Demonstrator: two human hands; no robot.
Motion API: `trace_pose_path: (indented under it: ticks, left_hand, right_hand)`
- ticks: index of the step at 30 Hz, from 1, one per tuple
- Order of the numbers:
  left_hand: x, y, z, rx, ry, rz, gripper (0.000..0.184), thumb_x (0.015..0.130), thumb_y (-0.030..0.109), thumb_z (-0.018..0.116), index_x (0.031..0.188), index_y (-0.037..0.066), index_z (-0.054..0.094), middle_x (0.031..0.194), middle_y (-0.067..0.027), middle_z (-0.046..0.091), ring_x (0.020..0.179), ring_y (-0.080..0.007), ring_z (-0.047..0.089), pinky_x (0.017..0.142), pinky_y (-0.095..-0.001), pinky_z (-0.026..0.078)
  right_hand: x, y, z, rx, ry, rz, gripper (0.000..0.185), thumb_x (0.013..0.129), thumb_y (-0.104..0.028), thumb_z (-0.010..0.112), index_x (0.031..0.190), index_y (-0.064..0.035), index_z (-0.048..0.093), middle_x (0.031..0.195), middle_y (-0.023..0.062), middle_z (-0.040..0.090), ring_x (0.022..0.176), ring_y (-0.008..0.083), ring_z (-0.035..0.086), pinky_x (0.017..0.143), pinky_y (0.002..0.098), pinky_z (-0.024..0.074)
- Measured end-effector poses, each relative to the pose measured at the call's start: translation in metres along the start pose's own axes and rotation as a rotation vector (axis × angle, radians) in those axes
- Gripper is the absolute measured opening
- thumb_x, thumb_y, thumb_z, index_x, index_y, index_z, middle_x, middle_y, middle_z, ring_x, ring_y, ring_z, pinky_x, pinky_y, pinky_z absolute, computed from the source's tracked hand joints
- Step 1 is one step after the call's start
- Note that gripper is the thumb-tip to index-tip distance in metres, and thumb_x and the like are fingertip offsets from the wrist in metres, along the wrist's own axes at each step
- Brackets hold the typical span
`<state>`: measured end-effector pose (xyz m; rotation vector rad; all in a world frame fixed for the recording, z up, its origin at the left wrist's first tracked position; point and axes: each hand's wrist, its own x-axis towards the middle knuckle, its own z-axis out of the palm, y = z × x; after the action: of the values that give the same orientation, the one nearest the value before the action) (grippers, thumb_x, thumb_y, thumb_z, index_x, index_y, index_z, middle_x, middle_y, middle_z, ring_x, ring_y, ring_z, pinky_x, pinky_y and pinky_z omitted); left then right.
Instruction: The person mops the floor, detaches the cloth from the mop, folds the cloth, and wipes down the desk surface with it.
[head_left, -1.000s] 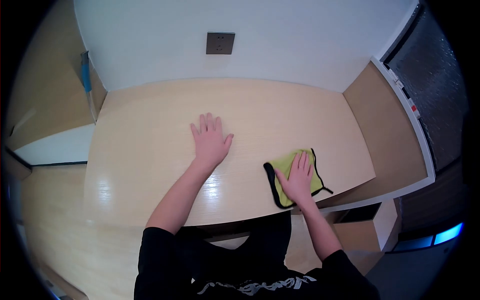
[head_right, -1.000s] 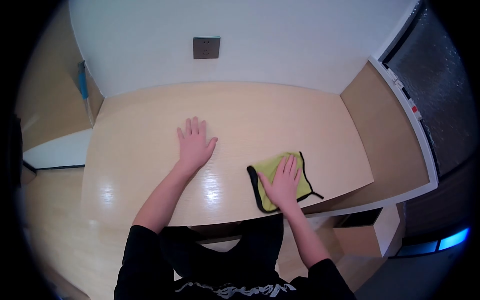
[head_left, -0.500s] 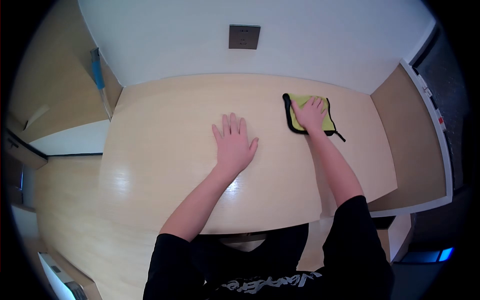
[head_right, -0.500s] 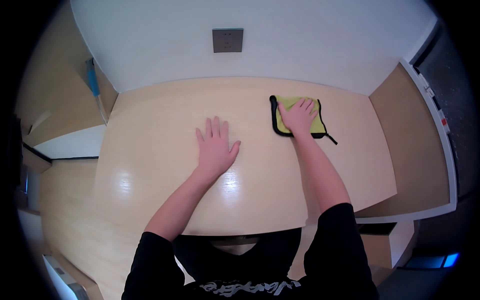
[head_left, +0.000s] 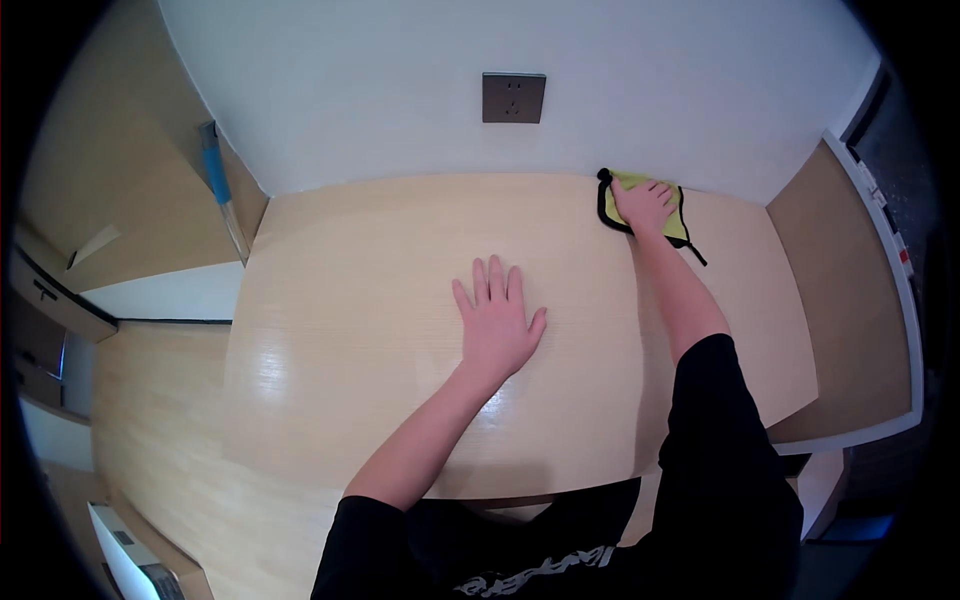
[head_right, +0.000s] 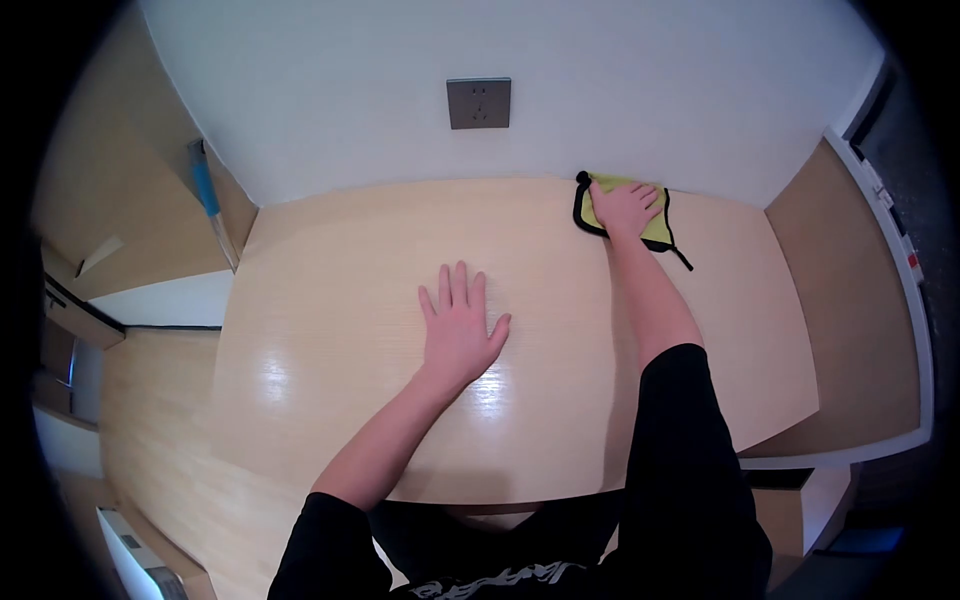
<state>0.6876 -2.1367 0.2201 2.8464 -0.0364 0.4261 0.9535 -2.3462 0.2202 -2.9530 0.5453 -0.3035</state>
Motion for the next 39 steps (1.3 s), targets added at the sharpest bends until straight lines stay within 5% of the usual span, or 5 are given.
trace_pose_path:
  ticks: [5,13,20,27,39]
  left_hand:
    - [0.000,-0.004,0.006,0.009,-0.004,-0.002,0.067,0.087,0.043,0.053,0.137,0.001,0.039,0.147,-0.0237,0.028,0.138,-0.0412,0.021,0.107,-0.0641,0.015]
    - [0.001,-0.011,0.012,0.006,-0.003,-0.017,0.065,0.088,0.043,0.052,0.137,0.003,0.039,0.148,-0.0215,0.028,0.139,-0.0377,0.021,0.109,-0.0612,0.014]
    - [0.003,-0.009,0.009,0.010,0.024,-0.014,0.063,0.088,0.042,0.053,0.136,0.003,0.040,0.146,-0.0212,0.031,0.138,-0.0373,0.023,0.109,-0.0605,0.016]
    - [-0.002,-0.011,0.014,0.004,0.031,0.026,0.064,0.090,0.042,0.050,0.136,-0.001,0.040,0.145,-0.0248,0.030,0.138,-0.0411,0.022,0.108,-0.0626,0.015]
    - [0.001,-0.001,0.004,0.037,-0.008,-0.002,0.062,0.088,0.038,0.053,0.135,0.000,0.039,0.146,-0.0239,0.030,0.138,-0.0402,0.022,0.107,-0.0622,0.017]
  right_hand:
    - [-0.030,0.022,-0.004,0.040,0.019,-0.148,0.091,0.084,-0.067,0.042,0.141,0.0030,0.032,0.150,0.0194,0.028,0.141,0.0299,0.020,0.113,0.0473,0.0162]
    - [-0.192,0.146,-0.041,0.018,0.034,-0.497,0.081,0.088,-0.056,0.046,0.142,0.0014,0.030,0.150,0.0208,0.026,0.140,0.0319,0.023,0.112,0.0494,0.0188]
    - [-0.318,0.230,-0.097,0.003,-0.079,-0.494,0.082,0.087,-0.047,0.054,0.144,0.0046,0.024,0.150,0.0231,0.024,0.140,0.0347,0.020,0.112,0.0500,0.0168]
    - [-0.305,0.225,-0.101,-0.079,-0.080,-0.522,0.087,0.087,-0.050,0.054,0.143,0.0068,0.021,0.150,0.0241,0.022,0.141,0.0356,0.019,0.113,0.0511,0.0144]
    - [-0.106,0.143,-0.034,-0.042,0.026,-0.381,0.089,0.087,-0.065,0.042,0.142,0.0038,0.029,0.149,0.0214,0.026,0.140,0.0317,0.021,0.112,0.0500,0.0162]
